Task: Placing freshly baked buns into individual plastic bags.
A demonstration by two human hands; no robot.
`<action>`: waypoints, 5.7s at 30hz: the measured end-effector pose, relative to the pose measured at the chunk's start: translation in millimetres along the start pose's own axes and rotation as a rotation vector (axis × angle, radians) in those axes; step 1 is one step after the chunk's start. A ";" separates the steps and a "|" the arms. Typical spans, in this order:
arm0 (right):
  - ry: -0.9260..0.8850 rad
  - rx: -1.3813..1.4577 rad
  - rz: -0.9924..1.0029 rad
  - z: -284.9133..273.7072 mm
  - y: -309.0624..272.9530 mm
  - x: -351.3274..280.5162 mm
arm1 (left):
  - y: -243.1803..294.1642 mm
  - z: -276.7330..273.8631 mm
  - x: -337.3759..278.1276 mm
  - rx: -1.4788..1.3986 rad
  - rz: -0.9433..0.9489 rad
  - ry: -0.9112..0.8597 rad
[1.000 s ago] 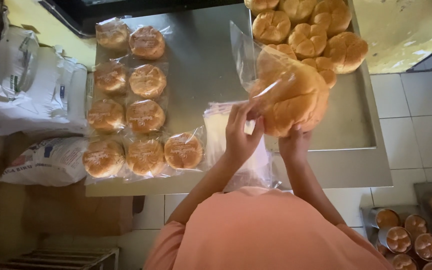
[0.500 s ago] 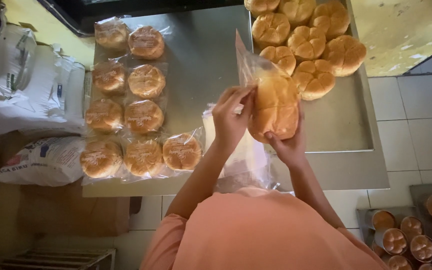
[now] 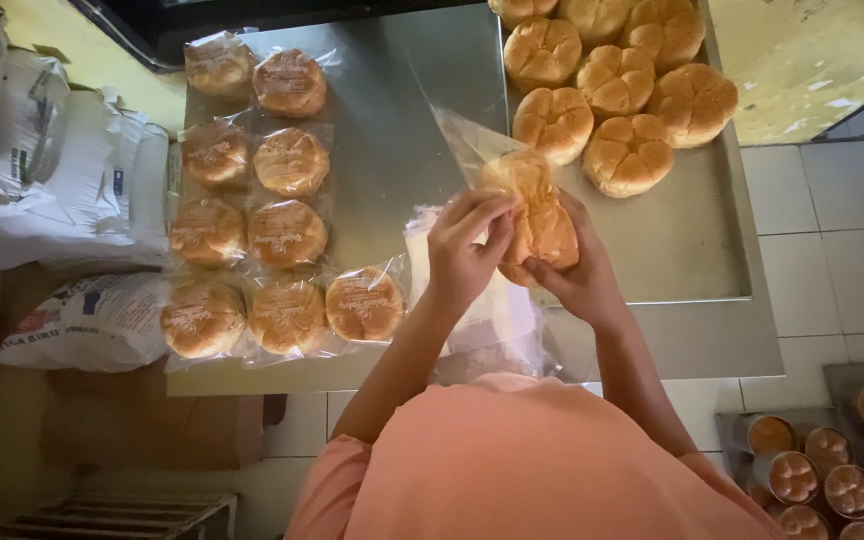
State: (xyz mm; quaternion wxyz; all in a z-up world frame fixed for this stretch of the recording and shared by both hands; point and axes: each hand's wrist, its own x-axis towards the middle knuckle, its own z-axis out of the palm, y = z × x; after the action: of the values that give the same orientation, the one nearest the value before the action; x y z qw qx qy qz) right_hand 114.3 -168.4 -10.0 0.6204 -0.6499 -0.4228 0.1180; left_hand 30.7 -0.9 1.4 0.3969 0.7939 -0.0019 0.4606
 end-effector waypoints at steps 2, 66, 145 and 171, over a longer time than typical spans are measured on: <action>-0.005 0.009 0.017 0.9 1.1 1.8 | 13.9 -3.2 3.6 0.008 -0.046 -0.023; 0.341 1.315 0.141 21.4 54.8 49.9 | -21.2 19.6 -84.1 0.142 0.196 -0.283; 0.548 -0.452 -0.068 188.7 39.2 58.2 | -191.7 -159.9 -66.6 -0.211 -0.714 0.464; 0.708 0.354 0.236 209.2 18.6 62.7 | -118.9 -196.3 -39.9 -0.214 -0.294 0.247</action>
State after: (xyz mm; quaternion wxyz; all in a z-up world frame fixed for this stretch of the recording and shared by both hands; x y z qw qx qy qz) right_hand 18.4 25.5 -45.9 0.8119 -0.5778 -0.0790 0.0283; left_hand -91.7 190.1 -51.4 0.5387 0.6766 0.1137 0.4889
